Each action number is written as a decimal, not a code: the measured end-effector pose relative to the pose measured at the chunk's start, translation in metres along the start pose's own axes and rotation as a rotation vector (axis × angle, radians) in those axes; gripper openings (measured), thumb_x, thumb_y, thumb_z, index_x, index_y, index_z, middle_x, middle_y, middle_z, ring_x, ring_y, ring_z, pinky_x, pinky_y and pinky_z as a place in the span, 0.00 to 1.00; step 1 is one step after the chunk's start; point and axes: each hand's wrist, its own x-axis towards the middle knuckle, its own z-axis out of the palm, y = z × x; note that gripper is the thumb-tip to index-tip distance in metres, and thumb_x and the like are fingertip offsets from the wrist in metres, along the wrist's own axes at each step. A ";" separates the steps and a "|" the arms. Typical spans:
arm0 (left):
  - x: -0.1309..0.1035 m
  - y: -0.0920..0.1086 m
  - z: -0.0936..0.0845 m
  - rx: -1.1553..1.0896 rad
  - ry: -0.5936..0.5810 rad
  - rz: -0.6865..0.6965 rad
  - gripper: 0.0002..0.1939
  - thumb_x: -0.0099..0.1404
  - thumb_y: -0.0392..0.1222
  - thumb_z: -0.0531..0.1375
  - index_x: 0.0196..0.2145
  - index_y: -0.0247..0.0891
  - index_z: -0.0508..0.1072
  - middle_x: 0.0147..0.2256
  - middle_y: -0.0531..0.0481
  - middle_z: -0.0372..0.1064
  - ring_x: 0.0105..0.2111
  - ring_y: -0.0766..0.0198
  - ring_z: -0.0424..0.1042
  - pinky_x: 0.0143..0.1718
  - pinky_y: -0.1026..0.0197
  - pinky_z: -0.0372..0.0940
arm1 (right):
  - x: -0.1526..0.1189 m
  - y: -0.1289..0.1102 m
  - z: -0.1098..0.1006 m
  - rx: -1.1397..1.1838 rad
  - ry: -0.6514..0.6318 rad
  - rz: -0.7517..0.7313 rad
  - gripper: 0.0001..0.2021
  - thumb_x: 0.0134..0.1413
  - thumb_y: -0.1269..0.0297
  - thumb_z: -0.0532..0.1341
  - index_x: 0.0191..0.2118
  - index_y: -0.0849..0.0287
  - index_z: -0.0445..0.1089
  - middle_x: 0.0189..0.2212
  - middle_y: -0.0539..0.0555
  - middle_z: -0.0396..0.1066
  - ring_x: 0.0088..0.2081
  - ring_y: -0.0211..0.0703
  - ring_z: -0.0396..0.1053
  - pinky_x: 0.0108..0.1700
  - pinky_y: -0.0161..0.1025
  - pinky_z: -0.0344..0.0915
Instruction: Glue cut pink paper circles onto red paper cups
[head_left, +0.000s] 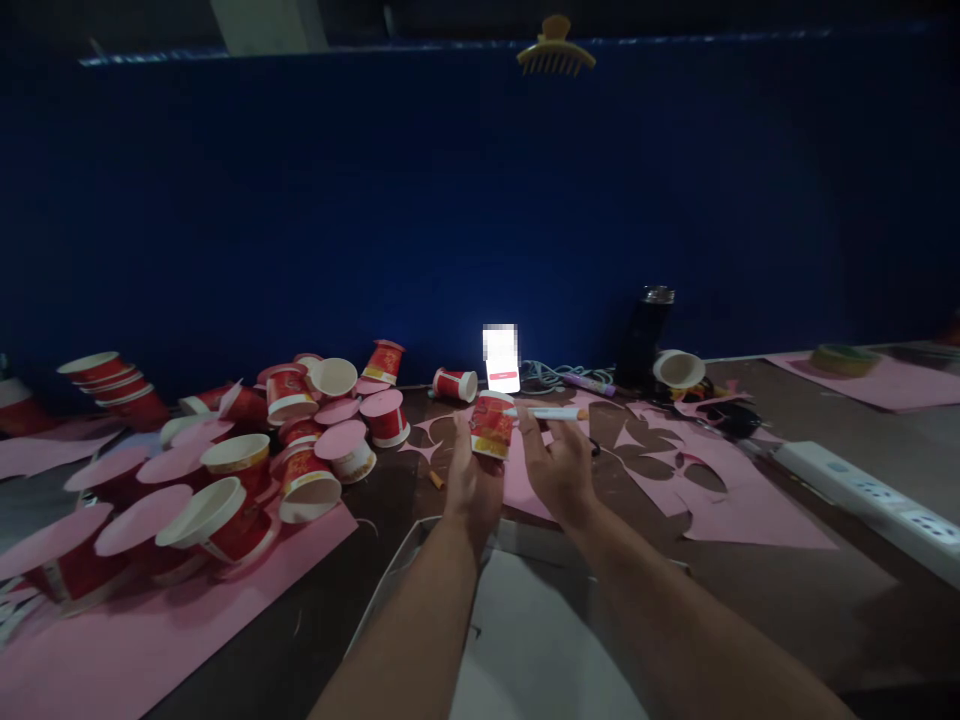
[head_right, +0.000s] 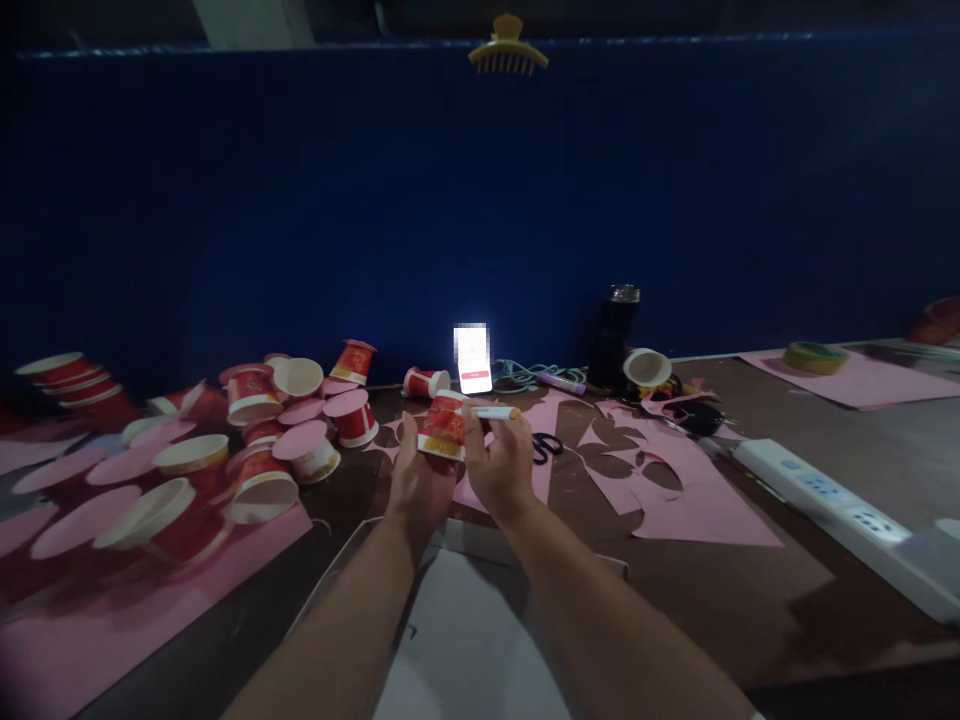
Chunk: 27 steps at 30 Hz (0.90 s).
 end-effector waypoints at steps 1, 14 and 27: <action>0.000 0.000 0.000 0.004 0.013 -0.001 0.22 0.64 0.55 0.54 0.48 0.40 0.72 0.46 0.46 0.73 0.49 0.59 0.71 0.50 0.58 0.64 | 0.000 -0.001 -0.001 0.018 0.010 0.005 0.11 0.59 0.61 0.56 0.36 0.57 0.75 0.32 0.55 0.76 0.35 0.45 0.72 0.42 0.43 0.66; 0.000 -0.004 -0.002 0.062 0.081 0.007 0.20 0.64 0.54 0.56 0.47 0.39 0.73 0.47 0.46 0.73 0.49 0.60 0.70 0.49 0.61 0.64 | 0.003 0.001 -0.003 0.085 0.039 0.032 0.09 0.59 0.63 0.57 0.38 0.56 0.75 0.32 0.55 0.76 0.35 0.43 0.71 0.44 0.44 0.65; 0.001 -0.003 -0.002 0.045 0.090 -0.002 0.19 0.64 0.53 0.56 0.45 0.39 0.74 0.45 0.46 0.74 0.45 0.62 0.72 0.45 0.64 0.65 | 0.002 0.002 -0.001 0.054 0.025 0.036 0.09 0.58 0.63 0.57 0.34 0.58 0.75 0.30 0.55 0.75 0.35 0.45 0.71 0.42 0.42 0.65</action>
